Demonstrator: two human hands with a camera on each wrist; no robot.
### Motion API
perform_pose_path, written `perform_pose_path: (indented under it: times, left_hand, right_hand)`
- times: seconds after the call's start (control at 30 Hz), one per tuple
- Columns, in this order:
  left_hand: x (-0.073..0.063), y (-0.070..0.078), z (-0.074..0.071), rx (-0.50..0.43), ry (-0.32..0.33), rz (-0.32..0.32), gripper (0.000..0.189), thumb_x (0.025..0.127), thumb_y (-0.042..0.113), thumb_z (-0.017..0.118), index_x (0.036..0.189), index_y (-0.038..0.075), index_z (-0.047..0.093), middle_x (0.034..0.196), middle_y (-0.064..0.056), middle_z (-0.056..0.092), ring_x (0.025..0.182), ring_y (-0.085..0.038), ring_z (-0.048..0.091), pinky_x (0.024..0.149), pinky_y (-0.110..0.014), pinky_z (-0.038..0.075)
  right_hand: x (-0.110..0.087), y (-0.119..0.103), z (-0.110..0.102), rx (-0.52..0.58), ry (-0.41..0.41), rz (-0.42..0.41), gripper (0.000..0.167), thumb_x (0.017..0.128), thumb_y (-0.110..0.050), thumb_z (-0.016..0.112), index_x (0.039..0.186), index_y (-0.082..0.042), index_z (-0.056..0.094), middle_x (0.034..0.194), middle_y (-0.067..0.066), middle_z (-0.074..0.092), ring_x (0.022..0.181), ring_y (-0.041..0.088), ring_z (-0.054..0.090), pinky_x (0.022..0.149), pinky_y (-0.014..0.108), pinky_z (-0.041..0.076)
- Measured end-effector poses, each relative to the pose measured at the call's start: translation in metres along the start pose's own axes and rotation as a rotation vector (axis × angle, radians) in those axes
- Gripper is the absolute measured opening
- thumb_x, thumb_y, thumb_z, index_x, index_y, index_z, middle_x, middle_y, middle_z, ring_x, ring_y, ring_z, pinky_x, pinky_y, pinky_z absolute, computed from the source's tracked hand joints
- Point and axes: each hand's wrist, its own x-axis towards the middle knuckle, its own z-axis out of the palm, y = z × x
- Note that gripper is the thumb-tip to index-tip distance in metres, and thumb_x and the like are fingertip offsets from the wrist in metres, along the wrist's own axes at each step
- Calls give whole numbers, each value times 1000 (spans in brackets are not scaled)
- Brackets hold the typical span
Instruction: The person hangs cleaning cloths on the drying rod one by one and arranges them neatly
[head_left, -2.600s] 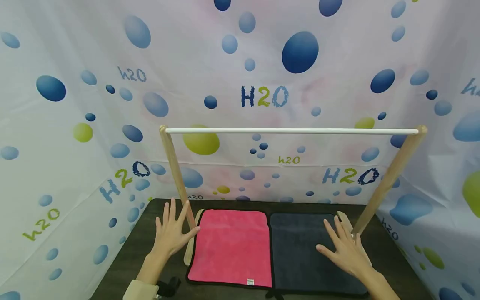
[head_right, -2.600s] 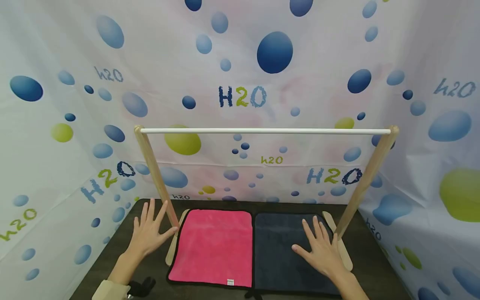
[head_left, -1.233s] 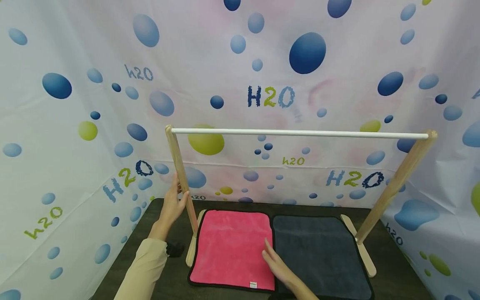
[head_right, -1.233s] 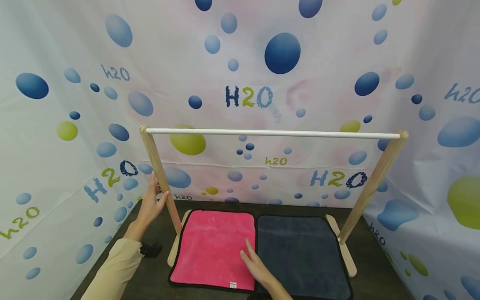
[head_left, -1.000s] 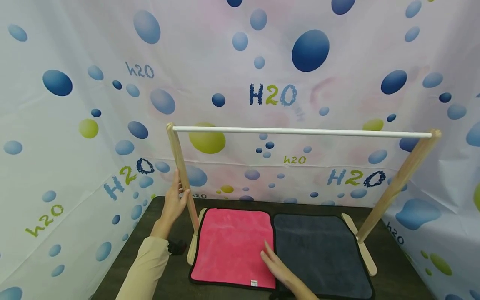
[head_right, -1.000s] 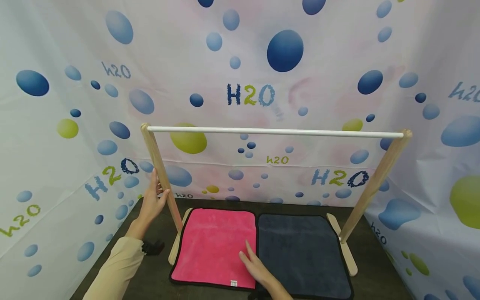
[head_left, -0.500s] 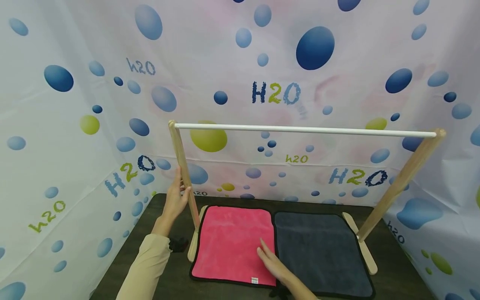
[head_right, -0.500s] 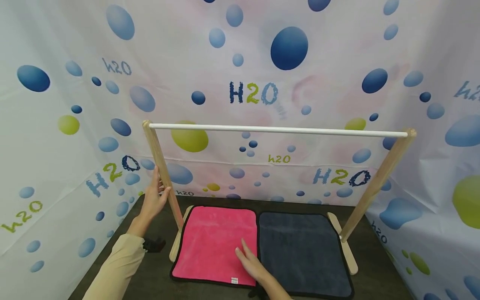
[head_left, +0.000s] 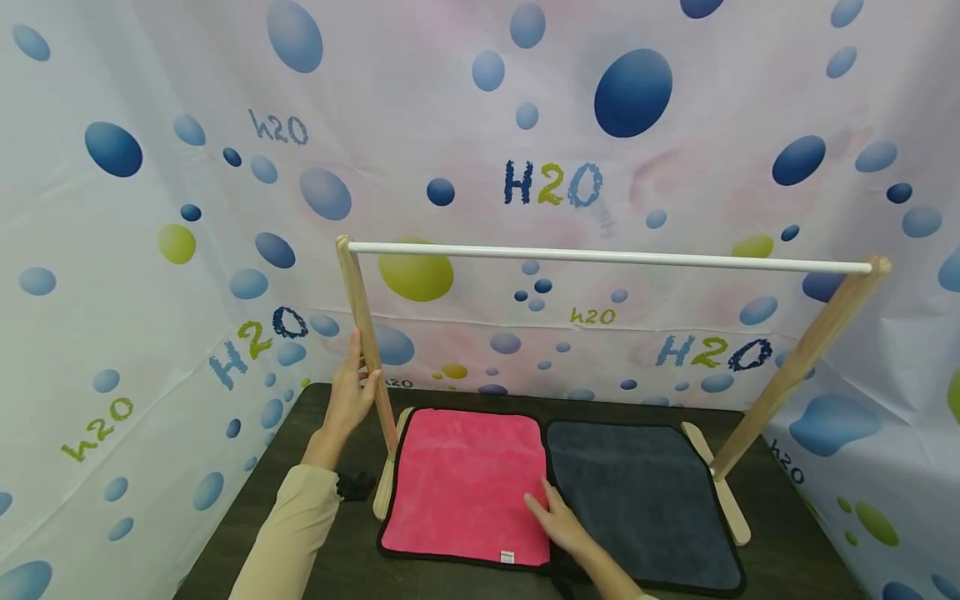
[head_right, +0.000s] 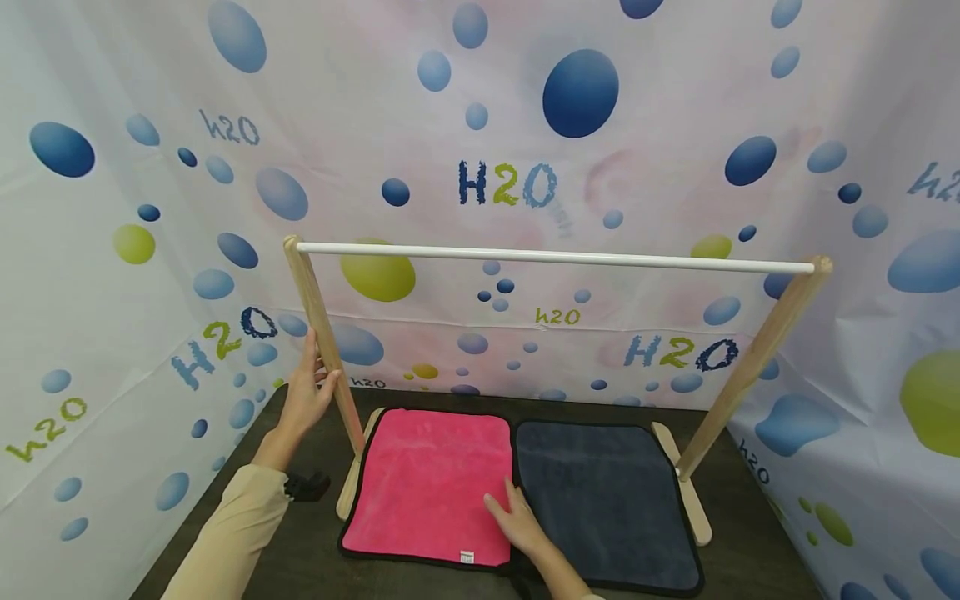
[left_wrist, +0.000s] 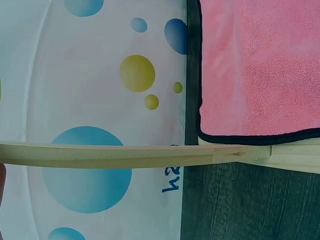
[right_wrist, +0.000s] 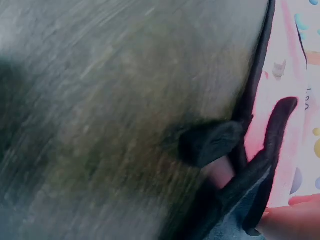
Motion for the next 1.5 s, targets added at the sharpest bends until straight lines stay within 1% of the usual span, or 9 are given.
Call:
perform_pose_path:
  times: [0.3,0.43,0.63,0.93,1.1,1.2,1.3,1.4,1.5]
  left_hand:
    - [-1,1,0,9,10,4,88,80,-16,56,148,11,7,109,-38,48,93,-50,55,68,-52,50]
    - [0,1,1,10,12,3,88,80,-16,56,148,12,7,109,-39,47,94,-50,55,68,-52,50]
    - [0,1,0,9,16,-1,88,80,-16,56,148,12,7,109,-39,47,93,-50,55,68,-52,50]
    - [-2,-2,1,-3,13,24,90,80,-16,57,148,15,6,117,-38,44,95,-50,55,68,-52,50]
    - [-3,-2,1,0,5,17,89,81,-15,56,148,14,5,118,-38,44,96,-50,55,69,-52,50]
    - [-3,-1,1,4,2,2,89,81,-15,56,148,13,6,117,-38,45,96,-50,55,69,-52,50]
    - [-3,-1,1,4,-3,-15,87,81,-14,56,148,13,6,116,-38,45,96,-50,54,70,-52,50]
    - [-3,-1,1,-1,-5,-23,87,82,-14,56,148,12,7,117,-38,45,97,-50,54,70,-52,50]
    - [-3,-2,2,-4,-6,-20,86,82,-14,55,148,12,6,117,-38,44,98,-50,54,71,-52,50]
  right_hand:
    - [8,7,-3,63,39,11,80,86,-30,60,141,6,16,137,34,26,123,51,26,94,62,28]
    - [10,7,-7,154,64,43,76,87,-23,60,139,7,15,119,32,39,107,43,45,87,54,39]
    - [14,8,-9,228,80,56,68,86,-15,59,135,12,19,93,15,51,87,24,50,78,41,42]
    - [15,8,-10,433,-64,57,64,88,-6,54,133,17,16,76,-1,40,71,12,42,64,25,37]
    - [16,-1,-17,493,-207,14,71,90,-7,51,140,10,4,92,5,35,90,17,42,75,29,37]
    - [17,-11,-21,504,-282,-14,74,91,-9,50,143,4,-1,116,18,35,110,27,37,88,38,37]
    - [17,-25,-25,544,-361,-41,76,92,-10,49,144,1,-5,140,31,14,127,38,22,97,45,32]
    - [17,-41,-28,620,-419,-85,75,94,-8,46,144,-1,-10,147,30,-7,132,39,14,97,38,36]
    - [14,-59,-30,740,-456,-138,72,95,-3,41,144,-2,-12,149,25,-9,134,32,16,92,27,41]
